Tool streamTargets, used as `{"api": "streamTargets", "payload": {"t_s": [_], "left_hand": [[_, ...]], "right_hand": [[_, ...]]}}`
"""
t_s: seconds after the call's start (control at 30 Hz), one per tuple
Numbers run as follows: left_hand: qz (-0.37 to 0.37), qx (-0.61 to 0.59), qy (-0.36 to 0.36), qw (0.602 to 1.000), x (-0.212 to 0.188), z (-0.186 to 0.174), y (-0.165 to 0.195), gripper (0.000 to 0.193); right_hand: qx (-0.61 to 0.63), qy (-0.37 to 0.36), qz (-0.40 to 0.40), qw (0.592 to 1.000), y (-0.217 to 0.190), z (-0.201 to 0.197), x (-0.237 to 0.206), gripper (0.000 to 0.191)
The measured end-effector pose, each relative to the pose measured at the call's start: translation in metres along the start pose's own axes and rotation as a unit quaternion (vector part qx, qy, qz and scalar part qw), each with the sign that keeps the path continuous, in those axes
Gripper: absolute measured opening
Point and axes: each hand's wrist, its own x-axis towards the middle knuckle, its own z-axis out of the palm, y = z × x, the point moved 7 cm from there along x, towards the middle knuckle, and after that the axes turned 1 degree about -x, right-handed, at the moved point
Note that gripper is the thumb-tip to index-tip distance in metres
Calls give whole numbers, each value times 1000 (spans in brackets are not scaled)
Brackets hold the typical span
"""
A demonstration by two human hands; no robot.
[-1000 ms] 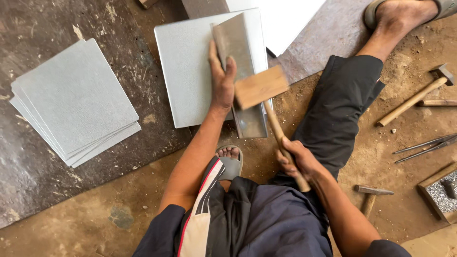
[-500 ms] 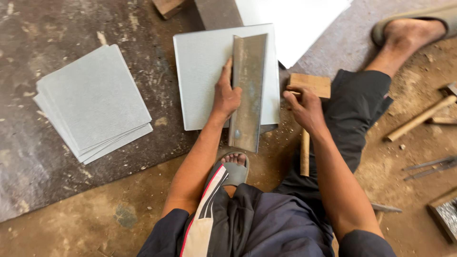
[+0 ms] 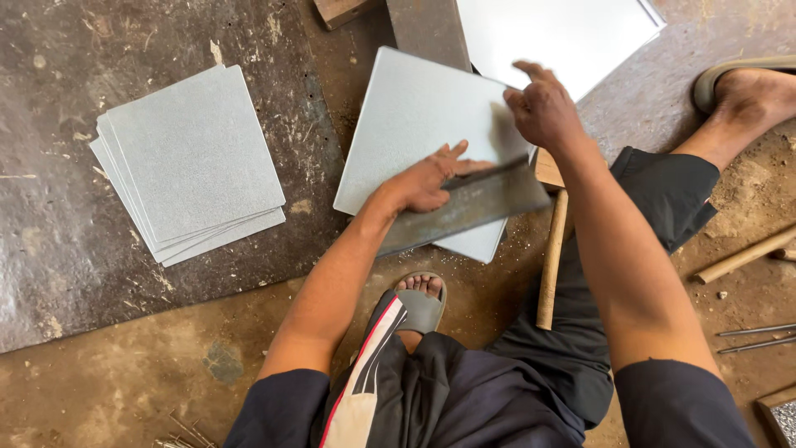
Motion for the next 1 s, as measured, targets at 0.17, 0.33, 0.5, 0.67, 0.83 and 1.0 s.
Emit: {"api": "streamTargets", "payload": {"t_s": [0.17, 0.33, 0.5, 0.67, 0.83, 1.0], "left_hand": [[-63, -27, -93, 993, -31, -1, 14, 93], [11, -144, 74, 987, -75, -64, 21, 88], [-220, -345, 282, 868, -66, -43, -11, 95], [-170, 24, 427, 888, -42, -18, -9, 91], [-125, 24, 455, 881, 2, -16, -20, 95], [-117, -16, 459, 880, 23, -19, -14, 95]], "right_hand": [[185, -153, 224, 945, 43, 35, -43, 29], [331, -46, 338, 880, 31, 54, -144, 27], [425, 88, 222, 873, -33, 59, -153, 55], [442, 80, 172, 877, -66, 56, -137, 63], [423, 33, 146, 894, -72, 52, -132, 69], [406, 17, 136, 904, -72, 63, -130, 81]]}}
